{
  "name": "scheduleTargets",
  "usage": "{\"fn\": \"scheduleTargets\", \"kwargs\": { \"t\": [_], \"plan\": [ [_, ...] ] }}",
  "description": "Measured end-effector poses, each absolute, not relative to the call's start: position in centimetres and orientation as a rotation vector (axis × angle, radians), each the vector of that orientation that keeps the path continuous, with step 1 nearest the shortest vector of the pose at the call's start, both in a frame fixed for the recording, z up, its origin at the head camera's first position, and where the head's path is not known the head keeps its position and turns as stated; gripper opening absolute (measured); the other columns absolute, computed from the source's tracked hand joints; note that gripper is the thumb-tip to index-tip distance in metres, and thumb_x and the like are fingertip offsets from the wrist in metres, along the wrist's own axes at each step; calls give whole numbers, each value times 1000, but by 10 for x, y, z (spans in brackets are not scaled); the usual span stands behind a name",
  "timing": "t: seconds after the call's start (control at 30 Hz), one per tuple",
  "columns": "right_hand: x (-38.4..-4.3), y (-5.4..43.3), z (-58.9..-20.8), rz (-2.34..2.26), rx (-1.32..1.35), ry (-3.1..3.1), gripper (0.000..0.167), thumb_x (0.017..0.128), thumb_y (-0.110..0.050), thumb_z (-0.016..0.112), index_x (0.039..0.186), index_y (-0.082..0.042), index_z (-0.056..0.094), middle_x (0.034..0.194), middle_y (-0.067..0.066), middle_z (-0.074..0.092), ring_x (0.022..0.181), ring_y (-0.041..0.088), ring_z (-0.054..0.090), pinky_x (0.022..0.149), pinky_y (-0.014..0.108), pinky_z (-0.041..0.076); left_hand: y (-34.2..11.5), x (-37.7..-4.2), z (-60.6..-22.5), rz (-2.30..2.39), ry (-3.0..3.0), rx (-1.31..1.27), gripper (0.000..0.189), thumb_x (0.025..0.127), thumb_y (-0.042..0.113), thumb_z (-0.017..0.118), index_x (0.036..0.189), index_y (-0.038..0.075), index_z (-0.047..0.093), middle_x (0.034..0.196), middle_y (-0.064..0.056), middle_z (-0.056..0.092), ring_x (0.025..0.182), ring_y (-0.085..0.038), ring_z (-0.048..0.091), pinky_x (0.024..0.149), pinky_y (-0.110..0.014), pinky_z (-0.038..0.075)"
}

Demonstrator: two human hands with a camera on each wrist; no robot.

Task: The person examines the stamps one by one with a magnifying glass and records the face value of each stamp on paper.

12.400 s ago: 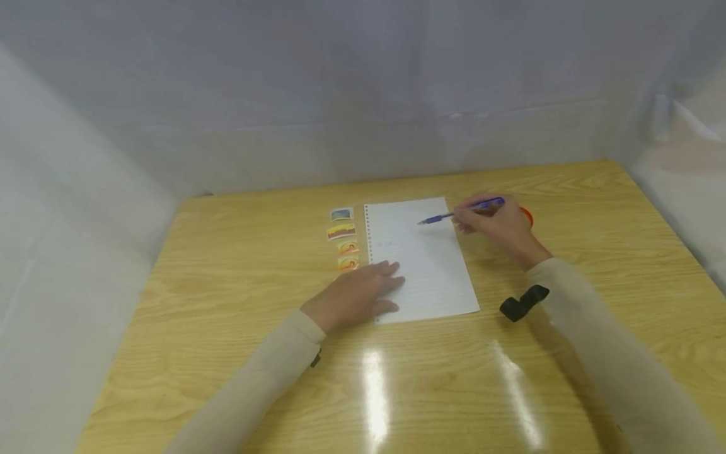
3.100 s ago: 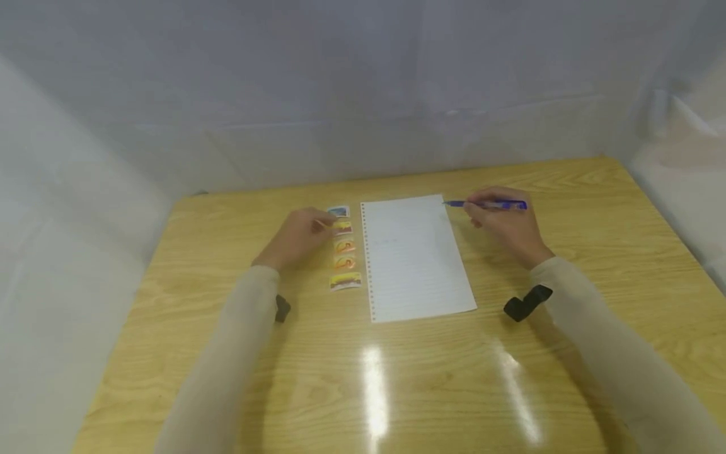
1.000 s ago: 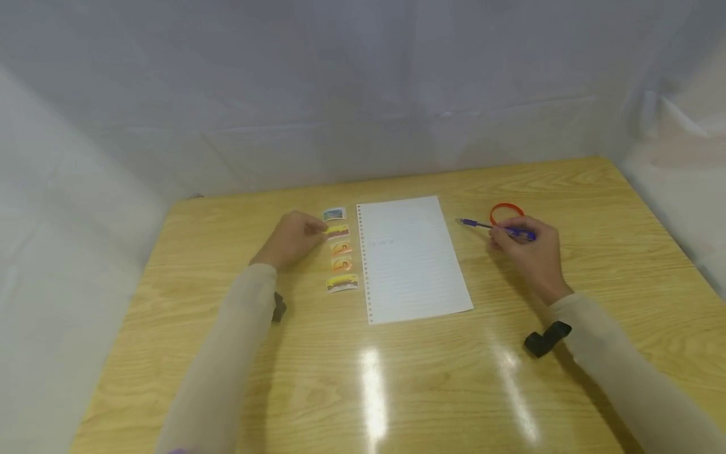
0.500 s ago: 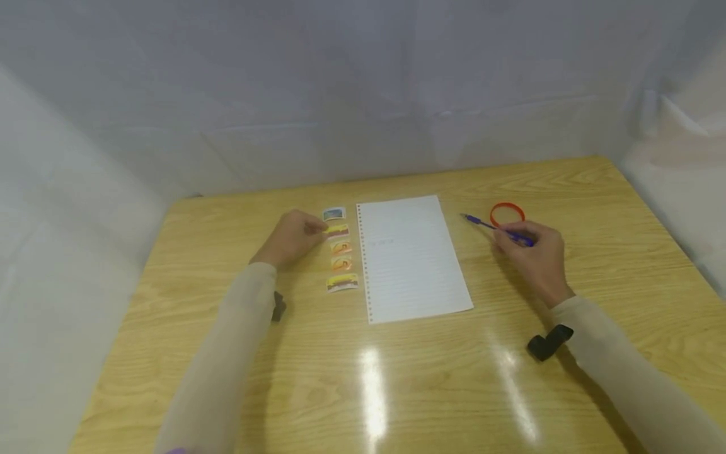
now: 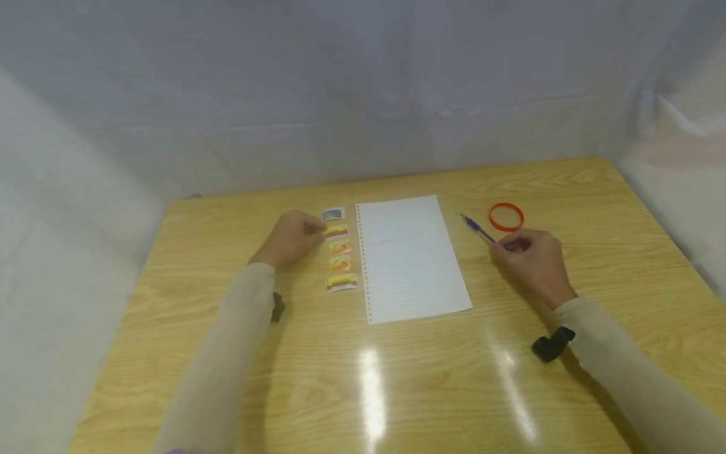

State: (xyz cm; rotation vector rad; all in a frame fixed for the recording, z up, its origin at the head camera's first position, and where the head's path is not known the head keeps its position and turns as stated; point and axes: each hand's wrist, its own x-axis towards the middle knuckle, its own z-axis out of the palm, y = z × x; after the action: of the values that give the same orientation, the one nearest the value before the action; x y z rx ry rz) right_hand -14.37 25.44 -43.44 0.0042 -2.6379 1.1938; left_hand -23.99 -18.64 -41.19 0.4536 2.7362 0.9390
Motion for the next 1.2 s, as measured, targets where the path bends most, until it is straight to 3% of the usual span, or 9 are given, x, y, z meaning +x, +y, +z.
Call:
{"fn": "scheduleTargets", "kwargs": {
  "t": [0.23, 0.47, 0.73, 1.2],
  "plan": [
    [-144, 254, -432, 1124, 54, -2716, 14, 84, -15, 81, 85, -1, 77, 78, 10, 73, 66, 15, 65, 56, 16, 50, -187, -241, -413, 946, 2731, 454, 25, 96, 12, 70, 119, 1, 72, 126, -18, 68, 115, -33, 64, 103, -49, 51],
    [-143, 253, -429, 1083, 67, -2807, 18, 86, -18, 81, 86, -1, 76, 81, 11, 74, 69, 21, 68, 59, 28, 54, -186, -241, -414, 944, 2732, 449, 26, 97, 12, 70, 120, 1, 72, 126, -18, 68, 115, -33, 64, 103, -49, 51],
    [-143, 255, -432, 1054, 100, -2876, 27, 87, -27, 81, 86, -1, 75, 78, 9, 73, 64, 18, 66, 56, 32, 53, -186, -242, -416, 923, 2742, 454, 25, 97, 10, 69, 119, 0, 72, 126, -19, 68, 115, -34, 64, 103, -48, 51],
    [-147, 262, -428, 1032, 53, -2917, 33, 86, -36, 82, 89, -3, 76, 79, 6, 73, 66, 18, 65, 60, 32, 53, -184, -244, -416, 913, 2749, 447, 26, 97, 12, 69, 119, 1, 72, 125, -18, 69, 115, -33, 64, 103, -48, 51]
  ]
}}
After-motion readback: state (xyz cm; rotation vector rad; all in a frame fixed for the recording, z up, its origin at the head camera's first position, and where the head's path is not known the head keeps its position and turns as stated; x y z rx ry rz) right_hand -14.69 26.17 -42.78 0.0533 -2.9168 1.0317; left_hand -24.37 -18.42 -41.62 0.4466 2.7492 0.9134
